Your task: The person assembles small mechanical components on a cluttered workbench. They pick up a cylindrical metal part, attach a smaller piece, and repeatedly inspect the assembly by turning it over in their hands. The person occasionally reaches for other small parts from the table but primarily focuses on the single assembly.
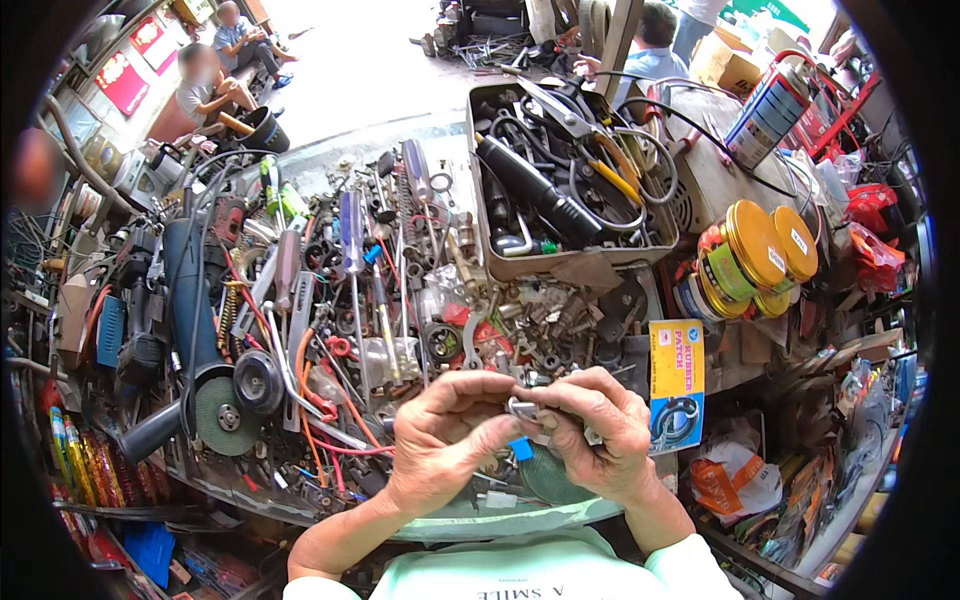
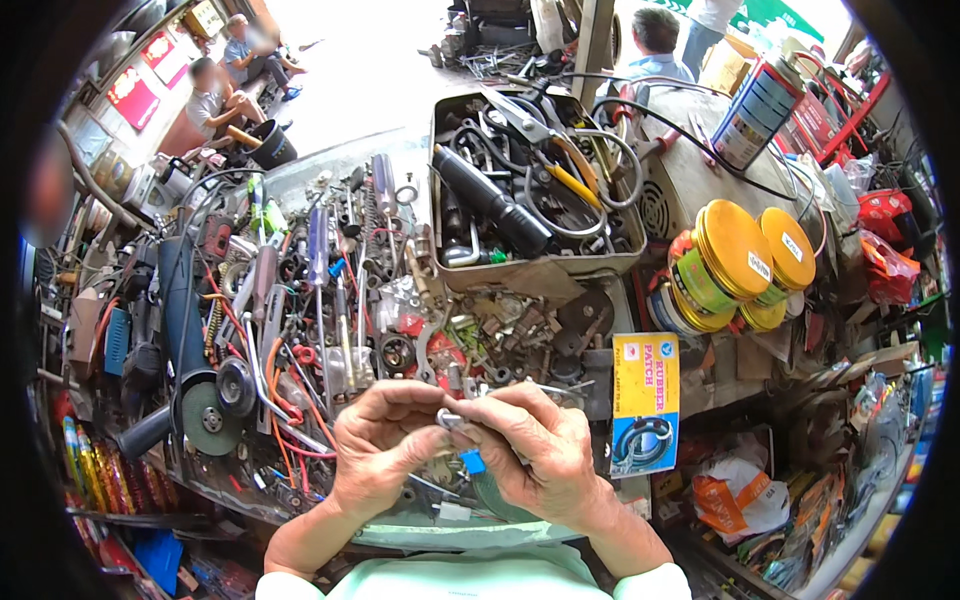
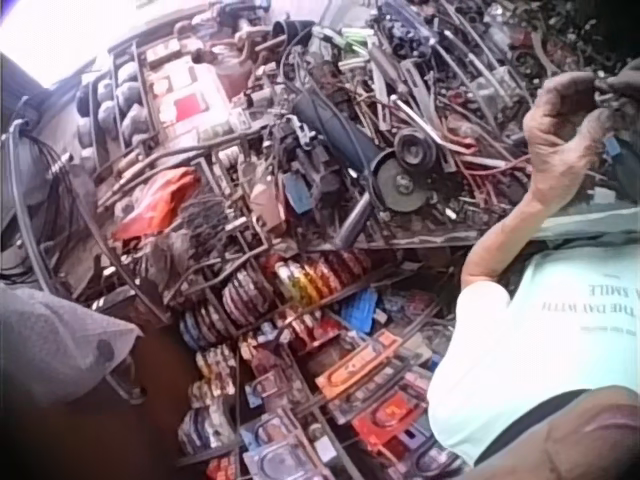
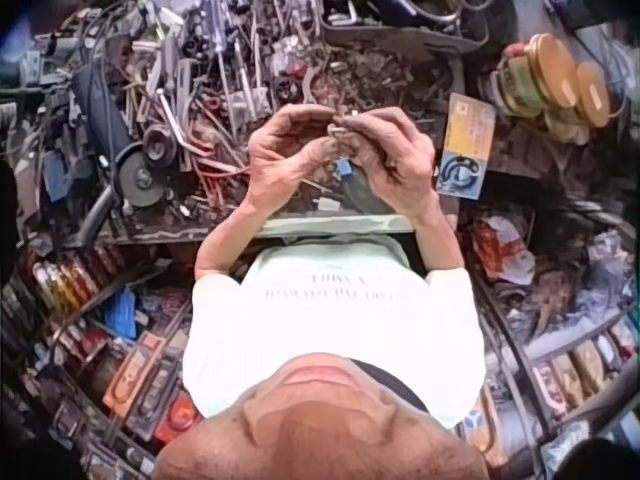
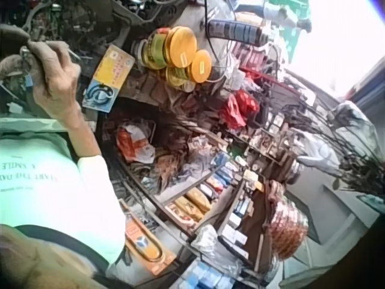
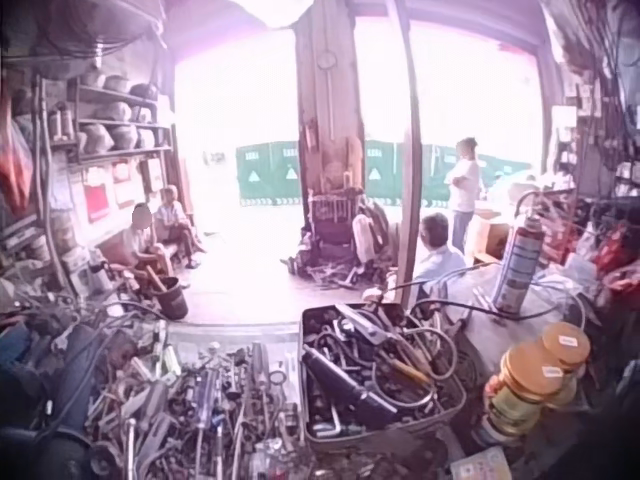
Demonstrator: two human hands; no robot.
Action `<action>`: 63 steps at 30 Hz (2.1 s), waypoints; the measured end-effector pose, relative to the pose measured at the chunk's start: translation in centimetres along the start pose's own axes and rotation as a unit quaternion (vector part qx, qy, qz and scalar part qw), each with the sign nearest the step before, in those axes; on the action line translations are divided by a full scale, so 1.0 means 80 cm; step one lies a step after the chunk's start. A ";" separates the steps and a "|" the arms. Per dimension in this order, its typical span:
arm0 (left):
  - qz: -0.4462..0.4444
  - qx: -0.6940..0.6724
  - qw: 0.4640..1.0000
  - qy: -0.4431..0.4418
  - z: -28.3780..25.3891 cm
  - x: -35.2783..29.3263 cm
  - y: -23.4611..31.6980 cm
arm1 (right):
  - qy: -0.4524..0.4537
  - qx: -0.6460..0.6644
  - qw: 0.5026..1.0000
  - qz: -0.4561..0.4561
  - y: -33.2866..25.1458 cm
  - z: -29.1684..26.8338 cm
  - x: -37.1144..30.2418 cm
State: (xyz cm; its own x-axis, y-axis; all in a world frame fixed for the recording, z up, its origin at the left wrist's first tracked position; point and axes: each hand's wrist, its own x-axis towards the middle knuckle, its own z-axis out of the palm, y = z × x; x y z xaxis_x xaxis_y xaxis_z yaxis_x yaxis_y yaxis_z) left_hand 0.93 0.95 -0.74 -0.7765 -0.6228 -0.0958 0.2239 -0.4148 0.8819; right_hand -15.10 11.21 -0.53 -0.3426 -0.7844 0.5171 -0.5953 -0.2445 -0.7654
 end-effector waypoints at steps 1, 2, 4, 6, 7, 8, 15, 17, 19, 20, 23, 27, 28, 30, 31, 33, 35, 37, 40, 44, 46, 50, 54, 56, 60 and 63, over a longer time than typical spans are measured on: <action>-0.006 -0.024 1.000 0.004 -0.001 0.002 0.002 | -0.002 -0.003 1.000 -0.005 0.001 -0.001 -0.001; -0.013 -0.026 1.000 0.001 -0.003 0.004 0.000 | 0.000 -0.006 1.000 -0.003 0.002 -0.001 -0.002; -0.006 -0.026 1.000 -0.016 -0.008 0.005 -0.003 | 0.010 -0.001 1.000 -0.004 0.003 0.001 -0.003; 0.002 -0.024 0.999 -0.021 -0.009 0.006 -0.006 | 0.010 -0.008 1.000 -0.015 0.003 0.002 -0.002; -0.004 -0.022 1.000 -0.019 -0.011 0.004 -0.006 | 0.010 -0.006 1.000 -0.018 0.003 0.003 -0.003; -0.010 -0.012 1.000 -0.015 -0.011 0.003 -0.005 | 0.010 -0.012 1.000 -0.008 0.001 0.003 -0.004; -0.005 -0.007 1.000 -0.007 -0.009 0.003 -0.004 | 0.010 -0.048 0.999 -0.011 0.001 0.004 -0.004; -0.008 -0.006 1.000 -0.006 -0.009 0.004 -0.006 | 0.008 -0.055 0.998 -0.013 0.001 0.004 -0.004; -0.004 0.005 1.000 -0.005 -0.008 0.003 -0.006 | 0.005 -0.056 0.998 -0.012 0.002 0.004 -0.004; 0.000 0.013 1.000 -0.007 -0.007 0.003 -0.005 | 0.002 -0.051 0.999 -0.005 0.003 0.004 -0.003; 0.023 0.023 0.999 -0.028 -0.006 0.003 -0.004 | -0.008 -0.042 0.999 0.017 0.001 0.003 -0.005; 0.049 0.039 0.997 -0.049 -0.006 0.004 -0.005 | -0.018 -0.044 0.999 0.023 0.002 0.002 -0.007; 0.049 0.038 0.997 -0.053 -0.006 0.004 -0.006 | -0.018 -0.042 0.999 0.023 0.002 0.002 -0.006; 0.051 0.045 0.996 -0.052 -0.006 0.004 -0.005 | -0.017 -0.038 0.999 0.025 0.003 0.003 -0.007; 0.053 0.049 0.996 -0.052 -0.006 0.005 -0.005 | -0.017 -0.036 0.999 0.030 0.003 0.002 -0.007; 0.051 0.054 0.996 -0.053 -0.005 0.004 -0.002 | -0.016 -0.032 0.999 0.038 0.001 0.003 -0.006; 0.043 0.054 0.996 -0.053 -0.004 0.004 0.000 | -0.007 -0.012 0.999 0.049 0.001 0.004 -0.007; 0.057 0.055 0.996 -0.047 -0.001 0.005 -0.002 | -0.002 0.000 0.999 0.053 0.001 0.004 -0.008; 0.068 0.059 0.995 -0.041 -0.003 0.005 -0.007 | -0.003 0.002 0.999 0.053 0.002 0.005 -0.008; 0.059 0.064 0.996 -0.034 -0.007 0.003 -0.009 | -0.007 0.005 0.998 0.062 0.001 0.006 -0.008; 0.035 0.068 0.997 -0.031 -0.003 0.003 -0.003 | -0.002 0.003 0.999 0.049 0.002 0.006 -0.010; -0.019 0.064 0.997 -0.024 -0.004 0.002 -0.001 | 0.000 0.006 0.998 0.056 0.002 0.004 -0.008; -0.014 0.069 0.997 -0.017 0.001 -0.002 0.002 | 0.004 0.013 0.998 0.061 -0.004 0.003 -0.006; -0.021 0.033 0.999 -0.028 -0.002 -0.001 0.001 | -0.008 0.011 0.999 0.051 -0.004 0.001 -0.005; -0.051 0.003 0.999 -0.015 -0.005 0.000 0.001 | -0.013 0.023 0.999 0.037 -0.002 0.003 -0.005; -0.077 -0.058 0.995 -0.008 -0.009 -0.001 0.001 | -0.013 0.011 1.000 0.018 -0.006 0.002 0.000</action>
State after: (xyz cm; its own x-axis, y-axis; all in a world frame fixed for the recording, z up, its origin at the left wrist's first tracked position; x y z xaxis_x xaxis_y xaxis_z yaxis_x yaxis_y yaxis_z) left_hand 1.43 0.46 -0.96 -0.8155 -0.5363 -0.2178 0.1678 -0.5791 0.7978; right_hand -14.71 11.22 -0.22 -0.3446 -0.8071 0.4794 -0.5666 -0.2283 -0.7917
